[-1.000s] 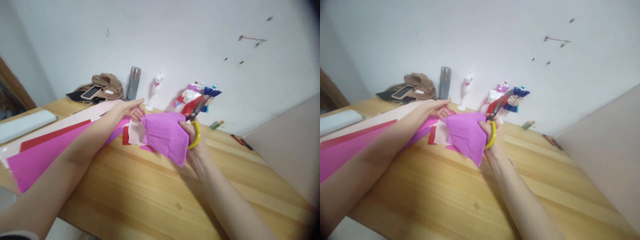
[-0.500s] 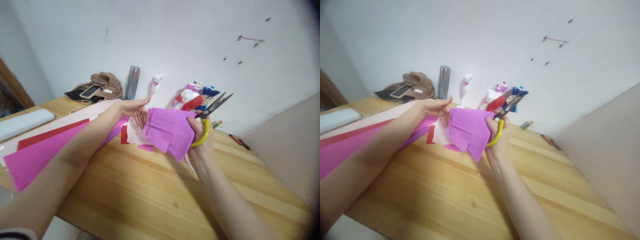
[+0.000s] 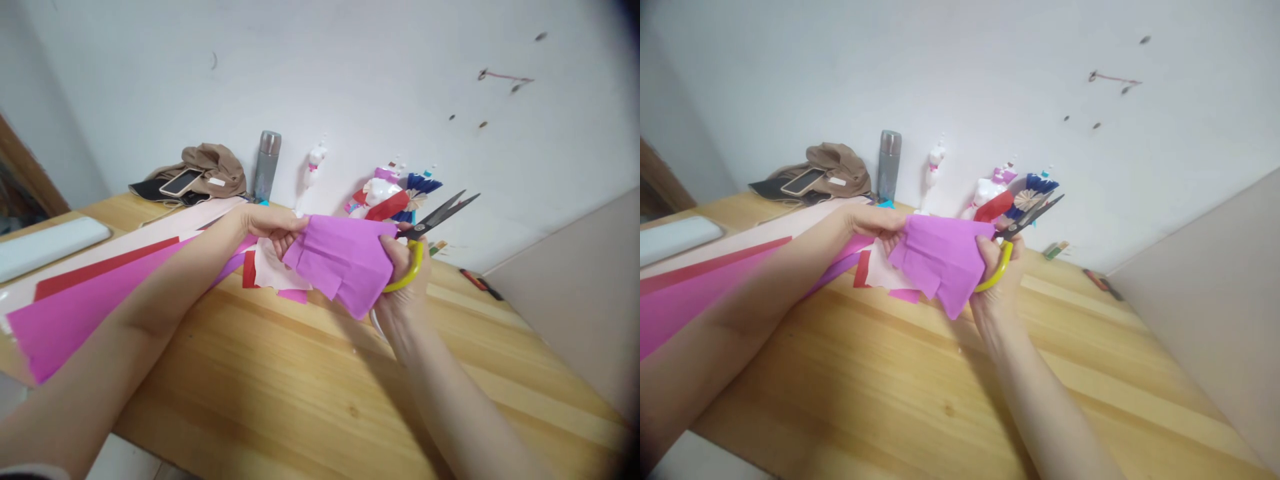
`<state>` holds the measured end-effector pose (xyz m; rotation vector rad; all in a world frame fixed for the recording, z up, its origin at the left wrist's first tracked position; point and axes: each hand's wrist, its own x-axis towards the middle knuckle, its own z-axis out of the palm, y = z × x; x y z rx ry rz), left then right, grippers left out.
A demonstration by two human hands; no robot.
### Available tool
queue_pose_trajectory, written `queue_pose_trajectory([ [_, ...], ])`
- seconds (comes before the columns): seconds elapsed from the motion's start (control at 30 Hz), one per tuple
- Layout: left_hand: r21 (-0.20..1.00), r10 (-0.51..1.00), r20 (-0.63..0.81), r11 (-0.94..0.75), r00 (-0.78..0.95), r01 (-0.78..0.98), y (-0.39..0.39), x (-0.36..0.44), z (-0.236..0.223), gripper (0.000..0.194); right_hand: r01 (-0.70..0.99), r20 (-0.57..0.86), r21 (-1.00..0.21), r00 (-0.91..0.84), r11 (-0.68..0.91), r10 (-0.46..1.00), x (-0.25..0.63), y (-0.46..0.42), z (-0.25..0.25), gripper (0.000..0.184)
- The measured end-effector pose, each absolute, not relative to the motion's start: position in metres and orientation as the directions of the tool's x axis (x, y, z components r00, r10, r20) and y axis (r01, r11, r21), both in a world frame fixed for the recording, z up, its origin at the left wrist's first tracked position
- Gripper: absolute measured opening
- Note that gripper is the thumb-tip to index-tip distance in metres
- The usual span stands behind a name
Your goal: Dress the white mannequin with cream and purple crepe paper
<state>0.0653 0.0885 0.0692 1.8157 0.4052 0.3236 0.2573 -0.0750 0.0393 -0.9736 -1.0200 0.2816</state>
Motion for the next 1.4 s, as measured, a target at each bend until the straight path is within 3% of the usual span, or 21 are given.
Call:
queue_pose_trajectory([
  [0.1,0.992,0.331,-0.12,-0.003,0.936,0.128,0.088,0.066,0.067,0.042,0.216,0.591,-0.79,0.52,0.574,0.617,0.258,-0.075,0.038,0.028],
  [0.3,0.965,0.291,0.06,0.227,0.955,-0.13,0.085,0.078,0.056,0.041,-0.012,0.437,-0.824,0.623,0.566,0.649,0.246,-0.076,0.043,0.035],
  [0.43,0.965,0.352,0.064,0.218,0.934,-0.149,0.08,0.082,0.063,0.026,-0.052,0.427,-0.829,0.584,0.557,0.69,0.239,-0.077,0.046,0.037],
  [0.57,0.96,0.57,0.126,0.136,0.812,-0.244,0.083,0.07,0.082,0.007,-0.087,0.422,-0.85,0.48,0.52,0.77,0.238,-0.077,0.045,0.035],
  [0.77,0.883,0.699,0.272,0.093,0.662,-0.46,0.098,0.06,0.092,0.02,-0.258,0.457,-0.824,0.224,0.505,0.861,0.242,-0.082,0.041,0.028],
  [0.97,0.819,0.791,0.248,0.138,0.559,-0.557,0.104,0.063,0.092,0.025,-0.352,0.419,-0.867,-0.13,0.353,0.899,0.231,-0.09,0.031,0.041],
  [1.4,0.774,0.781,0.14,0.298,0.609,-0.559,0.101,0.062,0.095,0.034,-0.345,0.283,-0.918,-0.227,0.194,0.932,0.226,-0.084,0.018,0.046],
])
